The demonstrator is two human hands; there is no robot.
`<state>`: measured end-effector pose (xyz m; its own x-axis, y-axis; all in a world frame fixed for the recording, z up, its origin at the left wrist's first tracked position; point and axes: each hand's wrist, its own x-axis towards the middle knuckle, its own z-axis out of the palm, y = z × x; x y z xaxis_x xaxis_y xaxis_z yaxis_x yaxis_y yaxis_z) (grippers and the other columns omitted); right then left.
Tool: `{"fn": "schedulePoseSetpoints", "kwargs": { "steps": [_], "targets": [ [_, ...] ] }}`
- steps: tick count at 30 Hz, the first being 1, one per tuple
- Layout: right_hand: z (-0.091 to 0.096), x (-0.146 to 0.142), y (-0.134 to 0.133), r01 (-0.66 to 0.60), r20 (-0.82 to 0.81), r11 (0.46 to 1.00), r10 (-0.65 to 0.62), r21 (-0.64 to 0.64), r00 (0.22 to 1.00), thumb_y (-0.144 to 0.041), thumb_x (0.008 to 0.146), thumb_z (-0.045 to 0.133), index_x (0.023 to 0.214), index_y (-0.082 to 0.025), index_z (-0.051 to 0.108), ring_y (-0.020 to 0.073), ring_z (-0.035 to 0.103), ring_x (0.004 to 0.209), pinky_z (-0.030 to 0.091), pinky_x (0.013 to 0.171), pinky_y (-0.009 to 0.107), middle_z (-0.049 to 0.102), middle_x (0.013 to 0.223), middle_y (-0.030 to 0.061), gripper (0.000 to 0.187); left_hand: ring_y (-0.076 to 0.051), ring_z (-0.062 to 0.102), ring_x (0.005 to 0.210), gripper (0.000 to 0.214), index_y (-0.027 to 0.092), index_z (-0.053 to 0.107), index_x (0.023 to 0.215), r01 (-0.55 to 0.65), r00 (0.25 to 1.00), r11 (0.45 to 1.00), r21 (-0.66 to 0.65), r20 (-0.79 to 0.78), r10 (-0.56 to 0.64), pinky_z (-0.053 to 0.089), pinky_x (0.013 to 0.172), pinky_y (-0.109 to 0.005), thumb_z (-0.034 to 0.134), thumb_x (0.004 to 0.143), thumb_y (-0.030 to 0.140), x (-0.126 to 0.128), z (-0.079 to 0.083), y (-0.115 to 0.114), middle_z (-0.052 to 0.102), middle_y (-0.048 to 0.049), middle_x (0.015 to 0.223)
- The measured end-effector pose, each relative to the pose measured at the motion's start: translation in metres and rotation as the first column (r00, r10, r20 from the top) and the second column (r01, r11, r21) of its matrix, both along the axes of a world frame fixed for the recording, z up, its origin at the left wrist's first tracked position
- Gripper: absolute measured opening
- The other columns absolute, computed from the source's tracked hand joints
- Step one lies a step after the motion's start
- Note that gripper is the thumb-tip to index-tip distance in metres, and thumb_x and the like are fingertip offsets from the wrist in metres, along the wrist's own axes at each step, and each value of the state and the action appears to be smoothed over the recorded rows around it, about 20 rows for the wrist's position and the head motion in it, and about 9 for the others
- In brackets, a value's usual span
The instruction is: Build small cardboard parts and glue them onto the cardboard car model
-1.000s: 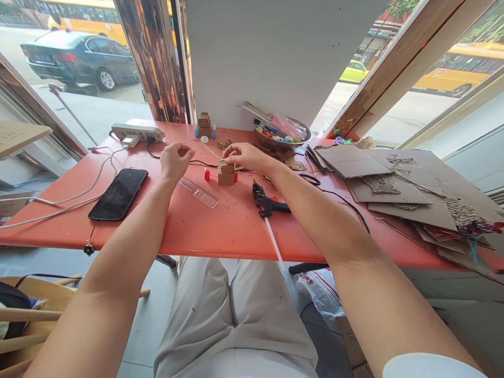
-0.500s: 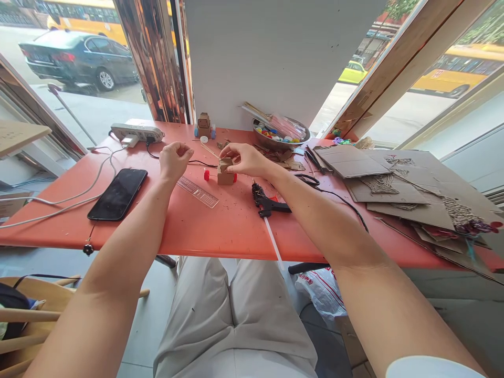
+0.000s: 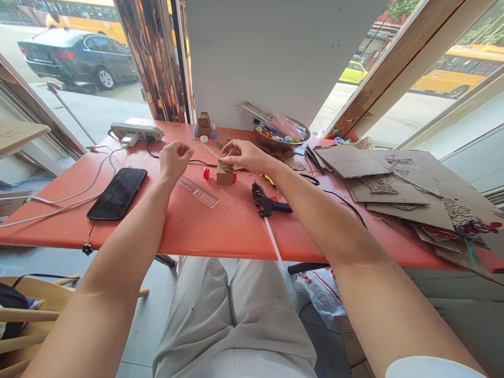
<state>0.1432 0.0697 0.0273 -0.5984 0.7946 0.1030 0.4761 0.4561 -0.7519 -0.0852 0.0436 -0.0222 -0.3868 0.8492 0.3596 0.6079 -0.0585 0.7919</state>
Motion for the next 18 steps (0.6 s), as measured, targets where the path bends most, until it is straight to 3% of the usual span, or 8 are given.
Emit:
{"fn": "schedulePoseSetpoints", "kwargs": {
  "steps": [10, 14, 18],
  "targets": [
    [0.009, -0.013, -0.007, 0.156, 0.049, 0.977, -0.151, -0.143, 0.987, -0.013, 0.090, 0.076, 0.098, -0.018, 0.064, 0.0168, 0.070, 0.083, 0.058, 0.068, 0.025, 0.076, 0.097, 0.0067, 0.016, -0.018, 0.062, 0.065, 0.019, 0.023, 0.060, 0.063, 0.030, 0.996, 0.999, 0.040, 0.084, -0.033, 0.048, 0.070, -0.030, 0.072, 0.078, 0.024, 0.001, -0.004, 0.003, 0.063, 0.0031, 0.060],
    [0.012, -0.016, -0.006, 0.171, 0.001, 0.972, -0.173, -0.159, 0.985, -0.009, 0.087, 0.077, 0.092, -0.019, 0.061, 0.0139, 0.067, 0.079, 0.055, 0.065, 0.022, 0.073, 0.093, 0.0046, 0.019, -0.017, 0.064, 0.063, 0.025, 0.024, 0.058, 0.059, 0.034, 0.989, 0.997, 0.063, 0.142, -0.043, 0.049, 0.070, -0.030, 0.069, 0.082, 0.023, 0.002, -0.007, 0.007, 0.061, 0.0032, 0.055],
    [0.015, -0.019, -0.007, 0.188, -0.075, 0.944, -0.216, -0.270, 0.974, -0.004, 0.086, 0.075, 0.088, -0.020, 0.060, 0.0113, 0.062, 0.067, 0.053, 0.061, 0.021, 0.069, 0.081, 0.0006, 0.021, -0.017, 0.064, 0.061, 0.027, 0.023, 0.059, 0.058, 0.036, 0.984, 0.996, 0.079, 0.170, -0.049, 0.049, 0.067, -0.029, 0.066, 0.084, 0.020, -0.001, -0.008, 0.009, 0.061, 0.0030, 0.053]
  ]
}}
